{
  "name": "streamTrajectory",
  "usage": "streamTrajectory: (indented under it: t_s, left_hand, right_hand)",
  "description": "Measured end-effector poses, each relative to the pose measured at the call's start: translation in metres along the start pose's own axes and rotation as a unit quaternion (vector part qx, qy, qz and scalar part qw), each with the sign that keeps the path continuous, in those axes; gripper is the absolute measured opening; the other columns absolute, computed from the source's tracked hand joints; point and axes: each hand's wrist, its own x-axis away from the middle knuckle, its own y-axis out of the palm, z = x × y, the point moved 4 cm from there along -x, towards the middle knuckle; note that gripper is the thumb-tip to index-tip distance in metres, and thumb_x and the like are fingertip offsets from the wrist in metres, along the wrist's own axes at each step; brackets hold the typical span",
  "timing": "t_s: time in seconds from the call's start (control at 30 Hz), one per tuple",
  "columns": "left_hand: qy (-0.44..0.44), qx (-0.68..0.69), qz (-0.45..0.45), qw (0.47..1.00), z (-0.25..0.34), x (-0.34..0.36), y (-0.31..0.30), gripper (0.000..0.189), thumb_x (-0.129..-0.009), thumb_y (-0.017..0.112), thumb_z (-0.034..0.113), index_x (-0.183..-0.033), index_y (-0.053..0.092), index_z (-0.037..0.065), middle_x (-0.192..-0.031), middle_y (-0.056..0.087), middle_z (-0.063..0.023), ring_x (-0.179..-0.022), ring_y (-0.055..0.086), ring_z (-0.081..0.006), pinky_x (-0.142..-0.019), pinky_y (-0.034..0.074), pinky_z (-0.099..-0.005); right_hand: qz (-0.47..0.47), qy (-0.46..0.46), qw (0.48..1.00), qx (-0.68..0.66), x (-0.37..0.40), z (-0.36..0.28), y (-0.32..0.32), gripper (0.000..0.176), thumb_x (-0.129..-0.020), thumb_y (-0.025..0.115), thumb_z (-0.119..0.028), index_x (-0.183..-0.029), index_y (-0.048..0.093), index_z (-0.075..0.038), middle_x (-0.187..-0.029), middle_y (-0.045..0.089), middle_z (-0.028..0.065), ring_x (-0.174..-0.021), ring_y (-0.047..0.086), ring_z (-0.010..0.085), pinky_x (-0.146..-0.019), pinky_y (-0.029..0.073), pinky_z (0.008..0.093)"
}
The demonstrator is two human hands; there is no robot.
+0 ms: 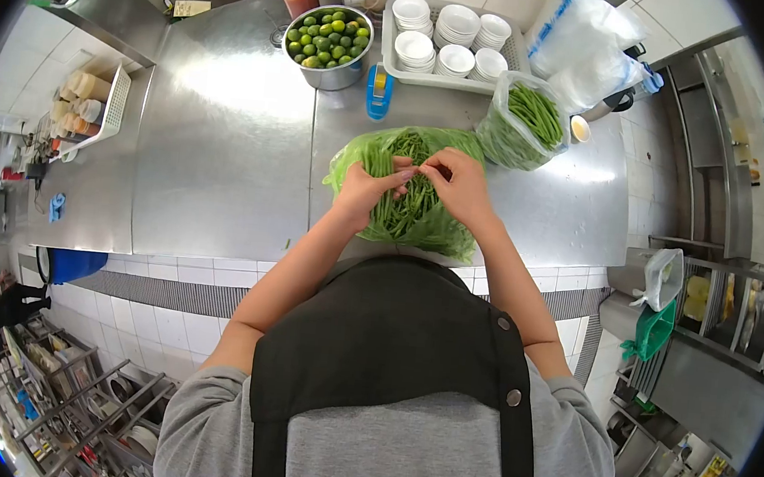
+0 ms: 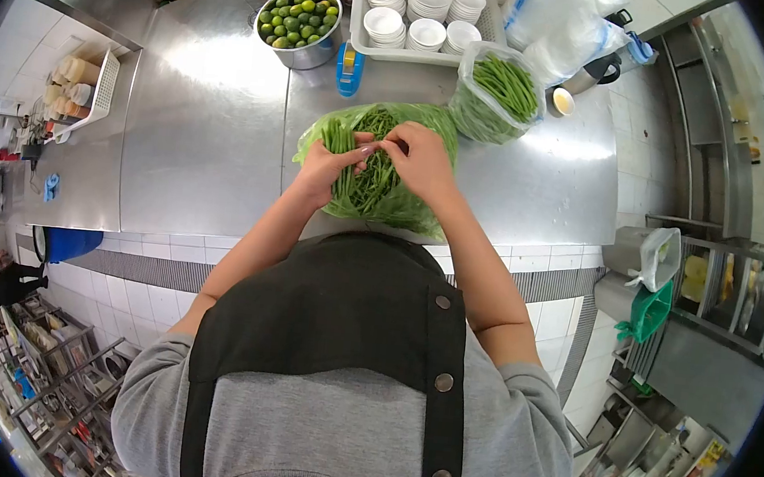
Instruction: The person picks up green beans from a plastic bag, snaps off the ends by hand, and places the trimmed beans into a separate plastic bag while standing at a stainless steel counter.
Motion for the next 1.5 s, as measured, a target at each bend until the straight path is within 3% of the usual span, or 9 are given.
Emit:
streamTrajectory:
  t_s: [0.27,0.47,0.67,0.77,0.87,1.0,1.2,1.4,1.5]
  left_hand:
    - [0.155,-0.176,0.014,0.972,0.016,-0.002,0.018,0.015,-0.085,0.076,0.001,-0.099,0.071,-0.004,-0.081,0.072,-0.0059,-0.064,0.065,-0.0099,-0.059,0.052,-0.0254]
    - [0.155,-0.171,0.061,0.971,0.021,0.0,0.016,0.014,-0.085,0.077,0.002,-0.096,0.071,-0.003,-0.079,0.072,-0.0062,-0.063,0.065,-0.0095,-0.059,0.053,-0.0245]
    - [0.128,-0.01,0.074,0.989,0.04,0.002,-0.004,0.019,-0.088,0.074,0.001,-0.105,0.065,-0.004,-0.092,0.074,-0.0121,-0.067,0.061,-0.0091,-0.062,0.052,-0.0232]
    - [0.107,0.111,0.06,0.986,0.042,-0.004,-0.017,0.025,-0.09,0.072,0.003,-0.112,0.061,-0.003,-0.103,0.072,-0.0168,-0.068,0.059,-0.0091,-0.063,0.052,-0.0229]
    - [0.109,0.133,0.051,0.984,0.042,-0.005,-0.019,0.027,-0.091,0.072,0.005,-0.114,0.06,-0.002,-0.108,0.07,-0.0181,-0.069,0.058,-0.0091,-0.062,0.052,-0.0224]
    - [0.112,0.14,0.058,0.982,0.04,-0.002,-0.014,0.027,-0.09,0.074,0.004,-0.112,0.062,-0.003,-0.104,0.072,-0.0156,-0.071,0.059,-0.0105,-0.064,0.051,-0.0239]
    - [0.08,0.172,0.091,0.978,0.028,-0.001,-0.019,0.029,-0.09,0.073,0.006,-0.115,0.06,-0.002,-0.103,0.071,-0.0146,-0.071,0.058,-0.0109,-0.064,0.051,-0.0242]
    - [0.042,0.206,0.062,0.976,0.034,0.008,-0.004,0.025,-0.092,0.069,0.003,-0.115,0.059,-0.001,-0.105,0.069,-0.0131,-0.072,0.058,-0.0099,-0.064,0.052,-0.0229]
    - [0.048,0.284,0.07,0.955,0.025,-0.02,-0.046,0.023,-0.093,0.067,0.002,-0.115,0.059,0.0,-0.107,0.069,-0.0119,-0.073,0.059,-0.0096,-0.065,0.053,-0.0221]
  right_hand:
    - [0.054,-0.073,0.996,-0.017,-0.006,-0.014,-0.004,0.006,-0.087,0.066,-0.005,-0.087,0.064,0.001,-0.079,0.057,0.0132,-0.068,0.056,0.0292,-0.063,0.045,0.0389]
    - [0.196,-0.174,0.956,0.131,-0.009,0.0,0.007,0.008,-0.087,0.066,-0.008,-0.085,0.062,-0.003,-0.08,0.054,0.0146,-0.076,0.058,0.0344,-0.064,0.045,0.0441]
    - [-0.117,0.141,0.97,0.163,-0.005,0.043,0.012,0.024,-0.095,0.067,-0.024,-0.087,0.064,-0.002,-0.084,0.062,0.0112,-0.067,0.054,0.0266,-0.062,0.044,0.038]
    - [-0.068,0.102,0.96,-0.251,0.006,0.047,0.029,0.028,-0.095,0.069,-0.029,-0.091,0.067,-0.001,-0.077,0.063,0.0036,-0.064,0.05,0.0154,-0.061,0.042,0.0319]
    - [-0.021,0.011,0.962,-0.271,0.007,0.015,0.04,0.025,-0.096,0.068,-0.026,-0.092,0.07,-0.001,-0.069,0.057,-0.0019,-0.065,0.048,0.0081,-0.06,0.041,0.0283]
    - [-0.109,0.101,0.962,-0.23,0.009,0.001,0.046,0.015,-0.095,0.067,-0.014,-0.092,0.069,0.001,-0.077,0.061,0.001,-0.07,0.055,0.0088,-0.066,0.045,0.0264]
    - [-0.11,-0.033,0.959,-0.258,0.002,-0.028,0.029,0.01,-0.093,0.067,-0.008,-0.09,0.067,0.001,-0.079,0.062,0.0017,-0.074,0.056,0.0093,-0.069,0.046,0.0267]
    - [-0.359,0.01,0.873,-0.33,0.013,-0.034,0.017,0.01,-0.093,0.067,-0.008,-0.091,0.068,0.001,-0.085,0.068,0.0033,-0.08,0.062,0.0103,-0.074,0.049,0.0277]
    - [-0.456,-0.081,0.846,-0.263,0.029,-0.07,0.021,0.009,-0.091,0.069,-0.007,-0.09,0.069,0.001,-0.084,0.069,0.0039,-0.081,0.063,0.0098,-0.075,0.05,0.0283]
